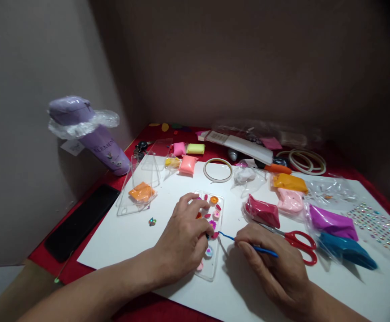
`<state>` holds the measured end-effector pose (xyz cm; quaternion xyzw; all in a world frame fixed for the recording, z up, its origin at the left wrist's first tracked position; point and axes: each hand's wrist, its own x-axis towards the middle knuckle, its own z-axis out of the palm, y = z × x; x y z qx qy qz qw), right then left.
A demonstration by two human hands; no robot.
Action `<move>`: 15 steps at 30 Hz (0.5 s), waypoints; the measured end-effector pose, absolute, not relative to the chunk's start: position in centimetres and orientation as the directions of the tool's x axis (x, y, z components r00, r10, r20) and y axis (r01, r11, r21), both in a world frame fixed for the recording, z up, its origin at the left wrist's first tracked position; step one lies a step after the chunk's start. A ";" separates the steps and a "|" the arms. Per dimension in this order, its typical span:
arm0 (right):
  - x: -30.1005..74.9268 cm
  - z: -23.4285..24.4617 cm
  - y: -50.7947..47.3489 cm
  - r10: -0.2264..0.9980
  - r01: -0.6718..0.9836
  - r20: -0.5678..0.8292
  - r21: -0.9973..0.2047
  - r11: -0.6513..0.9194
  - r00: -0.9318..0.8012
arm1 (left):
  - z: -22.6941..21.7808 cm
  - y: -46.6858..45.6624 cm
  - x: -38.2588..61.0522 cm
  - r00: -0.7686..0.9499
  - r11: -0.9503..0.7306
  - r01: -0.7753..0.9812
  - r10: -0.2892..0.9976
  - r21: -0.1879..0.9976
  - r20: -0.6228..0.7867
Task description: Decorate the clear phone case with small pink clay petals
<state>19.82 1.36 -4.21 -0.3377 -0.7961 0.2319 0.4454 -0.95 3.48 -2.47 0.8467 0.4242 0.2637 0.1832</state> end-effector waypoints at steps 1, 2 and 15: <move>19.9 -4.2 1.3 0.744 0.333 0.554 -0.668 0.665 -0.375 | -2.5 3.5 -0.9 0.500 -0.570 0.623 0.817 0.536 0.288; 19.9 -4.2 1.3 0.742 0.334 0.554 -0.666 0.667 -0.377 | -2.5 3.4 -1.0 0.499 -0.570 0.622 0.817 0.537 0.288; 20.0 -4.6 1.0 0.731 0.269 0.549 -0.692 0.670 -0.406 | -2.5 3.4 -1.0 0.508 -0.580 0.617 0.810 0.532 0.294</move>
